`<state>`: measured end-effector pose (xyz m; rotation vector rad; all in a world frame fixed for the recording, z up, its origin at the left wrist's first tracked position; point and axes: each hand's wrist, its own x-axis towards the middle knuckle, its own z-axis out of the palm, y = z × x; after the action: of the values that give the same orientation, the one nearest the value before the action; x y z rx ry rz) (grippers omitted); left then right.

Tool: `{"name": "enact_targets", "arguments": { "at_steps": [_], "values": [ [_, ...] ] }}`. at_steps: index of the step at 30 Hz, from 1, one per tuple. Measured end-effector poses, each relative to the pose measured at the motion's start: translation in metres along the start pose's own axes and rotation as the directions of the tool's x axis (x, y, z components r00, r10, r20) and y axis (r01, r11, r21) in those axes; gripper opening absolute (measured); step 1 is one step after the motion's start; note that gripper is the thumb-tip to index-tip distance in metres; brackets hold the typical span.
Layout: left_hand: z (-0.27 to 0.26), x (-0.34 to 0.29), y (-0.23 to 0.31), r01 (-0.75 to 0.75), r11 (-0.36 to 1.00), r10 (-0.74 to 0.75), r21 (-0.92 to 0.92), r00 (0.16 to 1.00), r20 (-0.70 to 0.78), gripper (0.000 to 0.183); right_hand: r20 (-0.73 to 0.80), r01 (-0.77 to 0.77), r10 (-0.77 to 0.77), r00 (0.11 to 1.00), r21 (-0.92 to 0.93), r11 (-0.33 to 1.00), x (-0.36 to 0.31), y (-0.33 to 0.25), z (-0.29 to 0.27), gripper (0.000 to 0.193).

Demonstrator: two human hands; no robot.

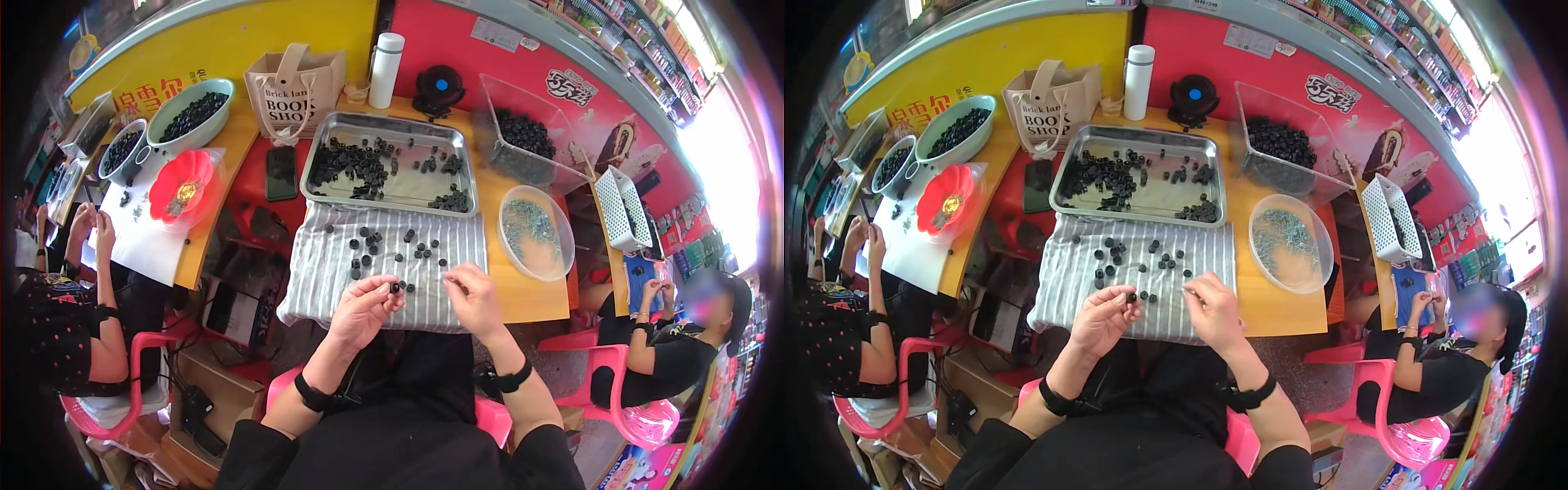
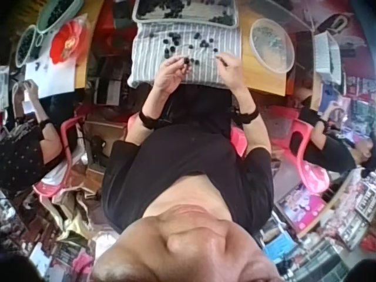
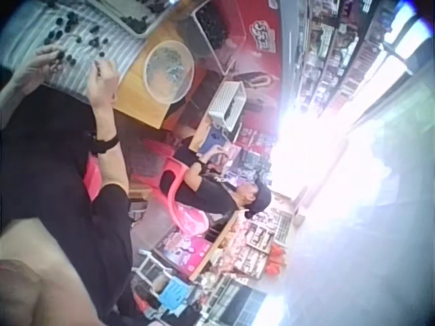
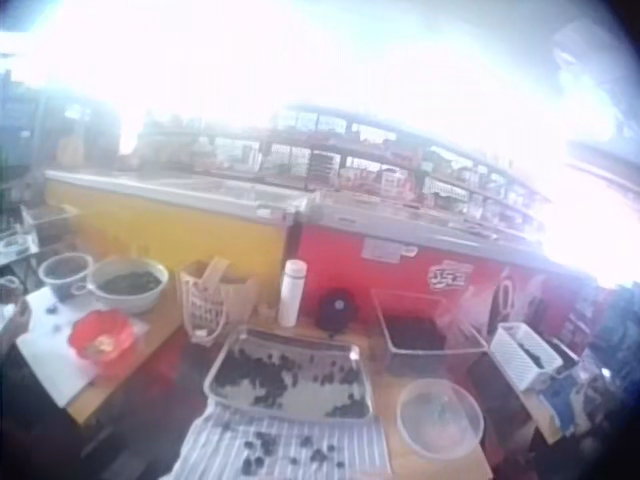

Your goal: Sorting small black plastic or rubber components from a tray into containers using tweezers and hands.

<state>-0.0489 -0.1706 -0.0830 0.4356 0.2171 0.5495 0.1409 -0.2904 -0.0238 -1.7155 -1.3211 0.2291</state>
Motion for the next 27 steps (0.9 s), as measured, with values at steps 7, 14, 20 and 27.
{"name": "enact_targets", "arguments": {
  "at_steps": [7, 14, 20, 27],
  "values": [
    [-0.004, -0.010, -0.001, -0.036, 0.999, 0.036, -0.029, 0.999, 0.017, 0.022, 0.061, 0.233, -0.228, 0.972, -0.419, 0.878, 0.037, -0.001, 0.045, 0.014],
    [-0.005, -0.005, 0.002, -0.014, 1.000, 0.014, -0.027, 1.000, 0.012, 0.022, 0.157, 0.293, -0.249, 0.956, -0.460, 0.838, 0.049, -0.004, 0.061, 0.013],
    [-0.001, -0.002, 0.000, -0.023, 1.000, 0.023, -0.019, 1.000, -0.005, 0.021, 0.270, 0.369, -0.271, 0.924, -0.439, 0.819, 0.027, 0.012, 0.038, 0.013],
    [-0.002, -0.001, 0.001, -0.032, 0.999, 0.032, 0.004, 0.999, 0.003, 0.020, 0.297, 0.553, -0.466, 0.833, -0.451, 0.701, -0.002, 0.001, 0.027, 0.015]
  ]
}}
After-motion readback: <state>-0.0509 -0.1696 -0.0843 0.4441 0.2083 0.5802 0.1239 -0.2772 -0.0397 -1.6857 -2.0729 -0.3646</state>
